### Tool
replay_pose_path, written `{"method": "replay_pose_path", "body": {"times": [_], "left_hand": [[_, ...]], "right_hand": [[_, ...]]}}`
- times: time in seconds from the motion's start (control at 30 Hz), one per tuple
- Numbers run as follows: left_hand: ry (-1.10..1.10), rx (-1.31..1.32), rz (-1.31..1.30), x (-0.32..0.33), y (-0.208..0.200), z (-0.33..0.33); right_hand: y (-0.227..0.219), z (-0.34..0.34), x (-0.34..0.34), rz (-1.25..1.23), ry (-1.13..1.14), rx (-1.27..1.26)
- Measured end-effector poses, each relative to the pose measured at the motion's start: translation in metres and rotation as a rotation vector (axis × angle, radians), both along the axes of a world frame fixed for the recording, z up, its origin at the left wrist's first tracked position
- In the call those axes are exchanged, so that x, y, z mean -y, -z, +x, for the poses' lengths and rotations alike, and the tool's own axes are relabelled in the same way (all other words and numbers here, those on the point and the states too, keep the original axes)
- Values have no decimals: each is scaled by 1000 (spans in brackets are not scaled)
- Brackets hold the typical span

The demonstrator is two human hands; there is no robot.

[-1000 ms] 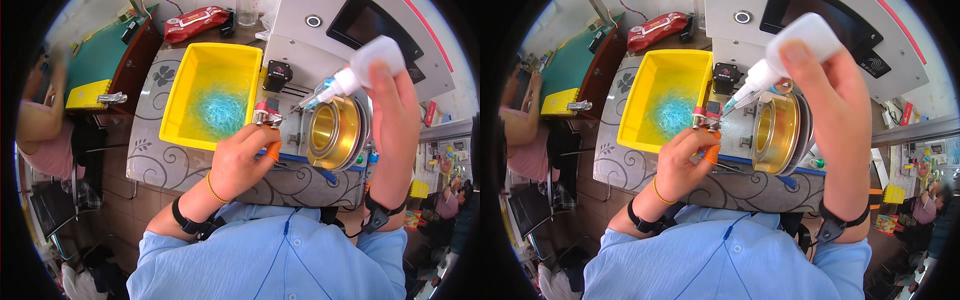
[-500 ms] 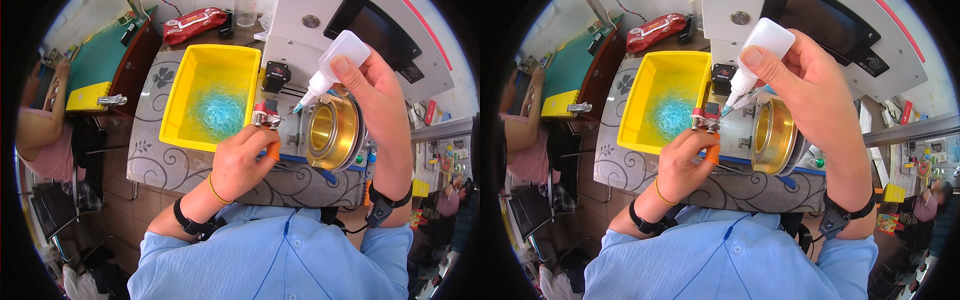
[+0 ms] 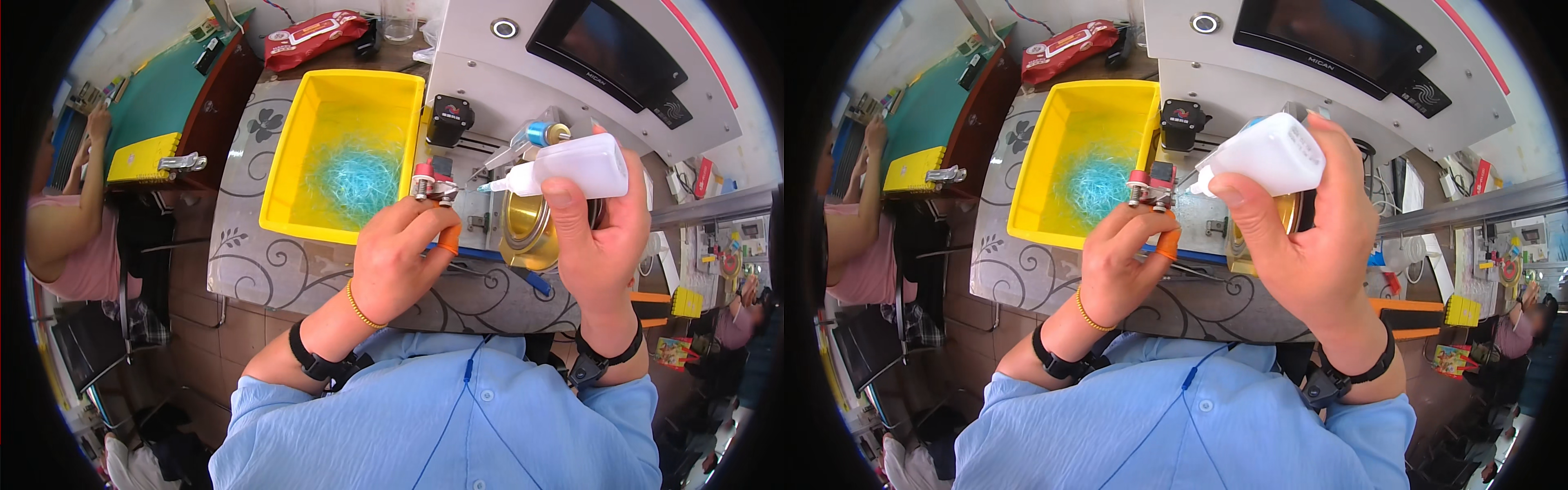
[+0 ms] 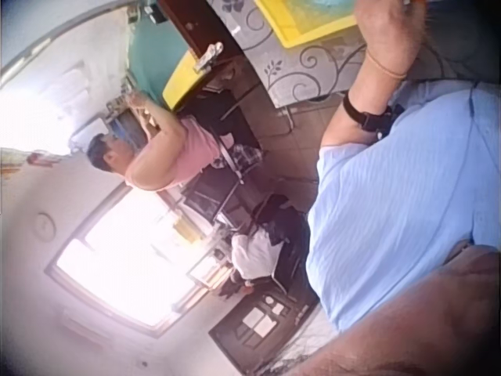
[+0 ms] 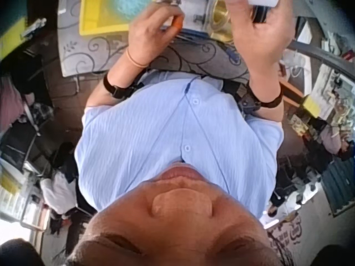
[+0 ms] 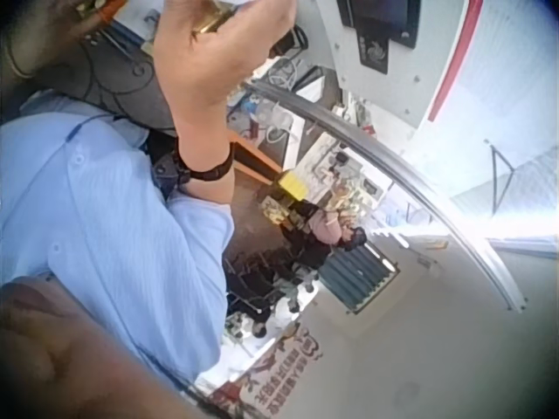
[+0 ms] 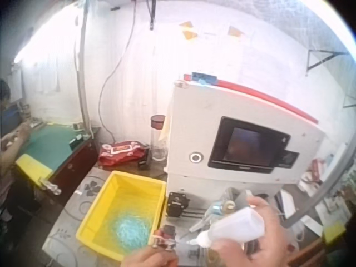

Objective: The person is assembling small electronic or metal components using glue and specialized fabrication machinery.

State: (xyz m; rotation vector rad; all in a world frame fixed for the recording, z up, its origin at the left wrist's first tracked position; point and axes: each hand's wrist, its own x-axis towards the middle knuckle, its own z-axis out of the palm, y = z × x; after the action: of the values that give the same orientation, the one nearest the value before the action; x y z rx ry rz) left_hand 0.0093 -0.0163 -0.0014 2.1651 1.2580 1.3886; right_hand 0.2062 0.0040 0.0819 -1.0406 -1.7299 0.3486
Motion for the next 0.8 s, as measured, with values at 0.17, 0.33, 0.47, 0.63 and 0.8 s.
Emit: {"method": "replay_pose_path", "body": {"times": [0.17, 0.33, 0.47, 0.63, 0.8], "left_hand": [[12, 9, -4, -1, 1, 1], [0, 5, -3, 0, 0, 0], [5, 11, -9, 0, 0, 1], [8, 12, -20, 0, 1, 0], [-1, 9, -37, 0, 1, 0]], "right_hand": [[4, 2, -1, 53, 52, 89], [2, 0, -3, 96, 64, 160], [2, 1, 0, -1, 29, 49], [0, -2, -3, 83, 13, 85], [-9, -3, 2, -114, -61, -130]]}}
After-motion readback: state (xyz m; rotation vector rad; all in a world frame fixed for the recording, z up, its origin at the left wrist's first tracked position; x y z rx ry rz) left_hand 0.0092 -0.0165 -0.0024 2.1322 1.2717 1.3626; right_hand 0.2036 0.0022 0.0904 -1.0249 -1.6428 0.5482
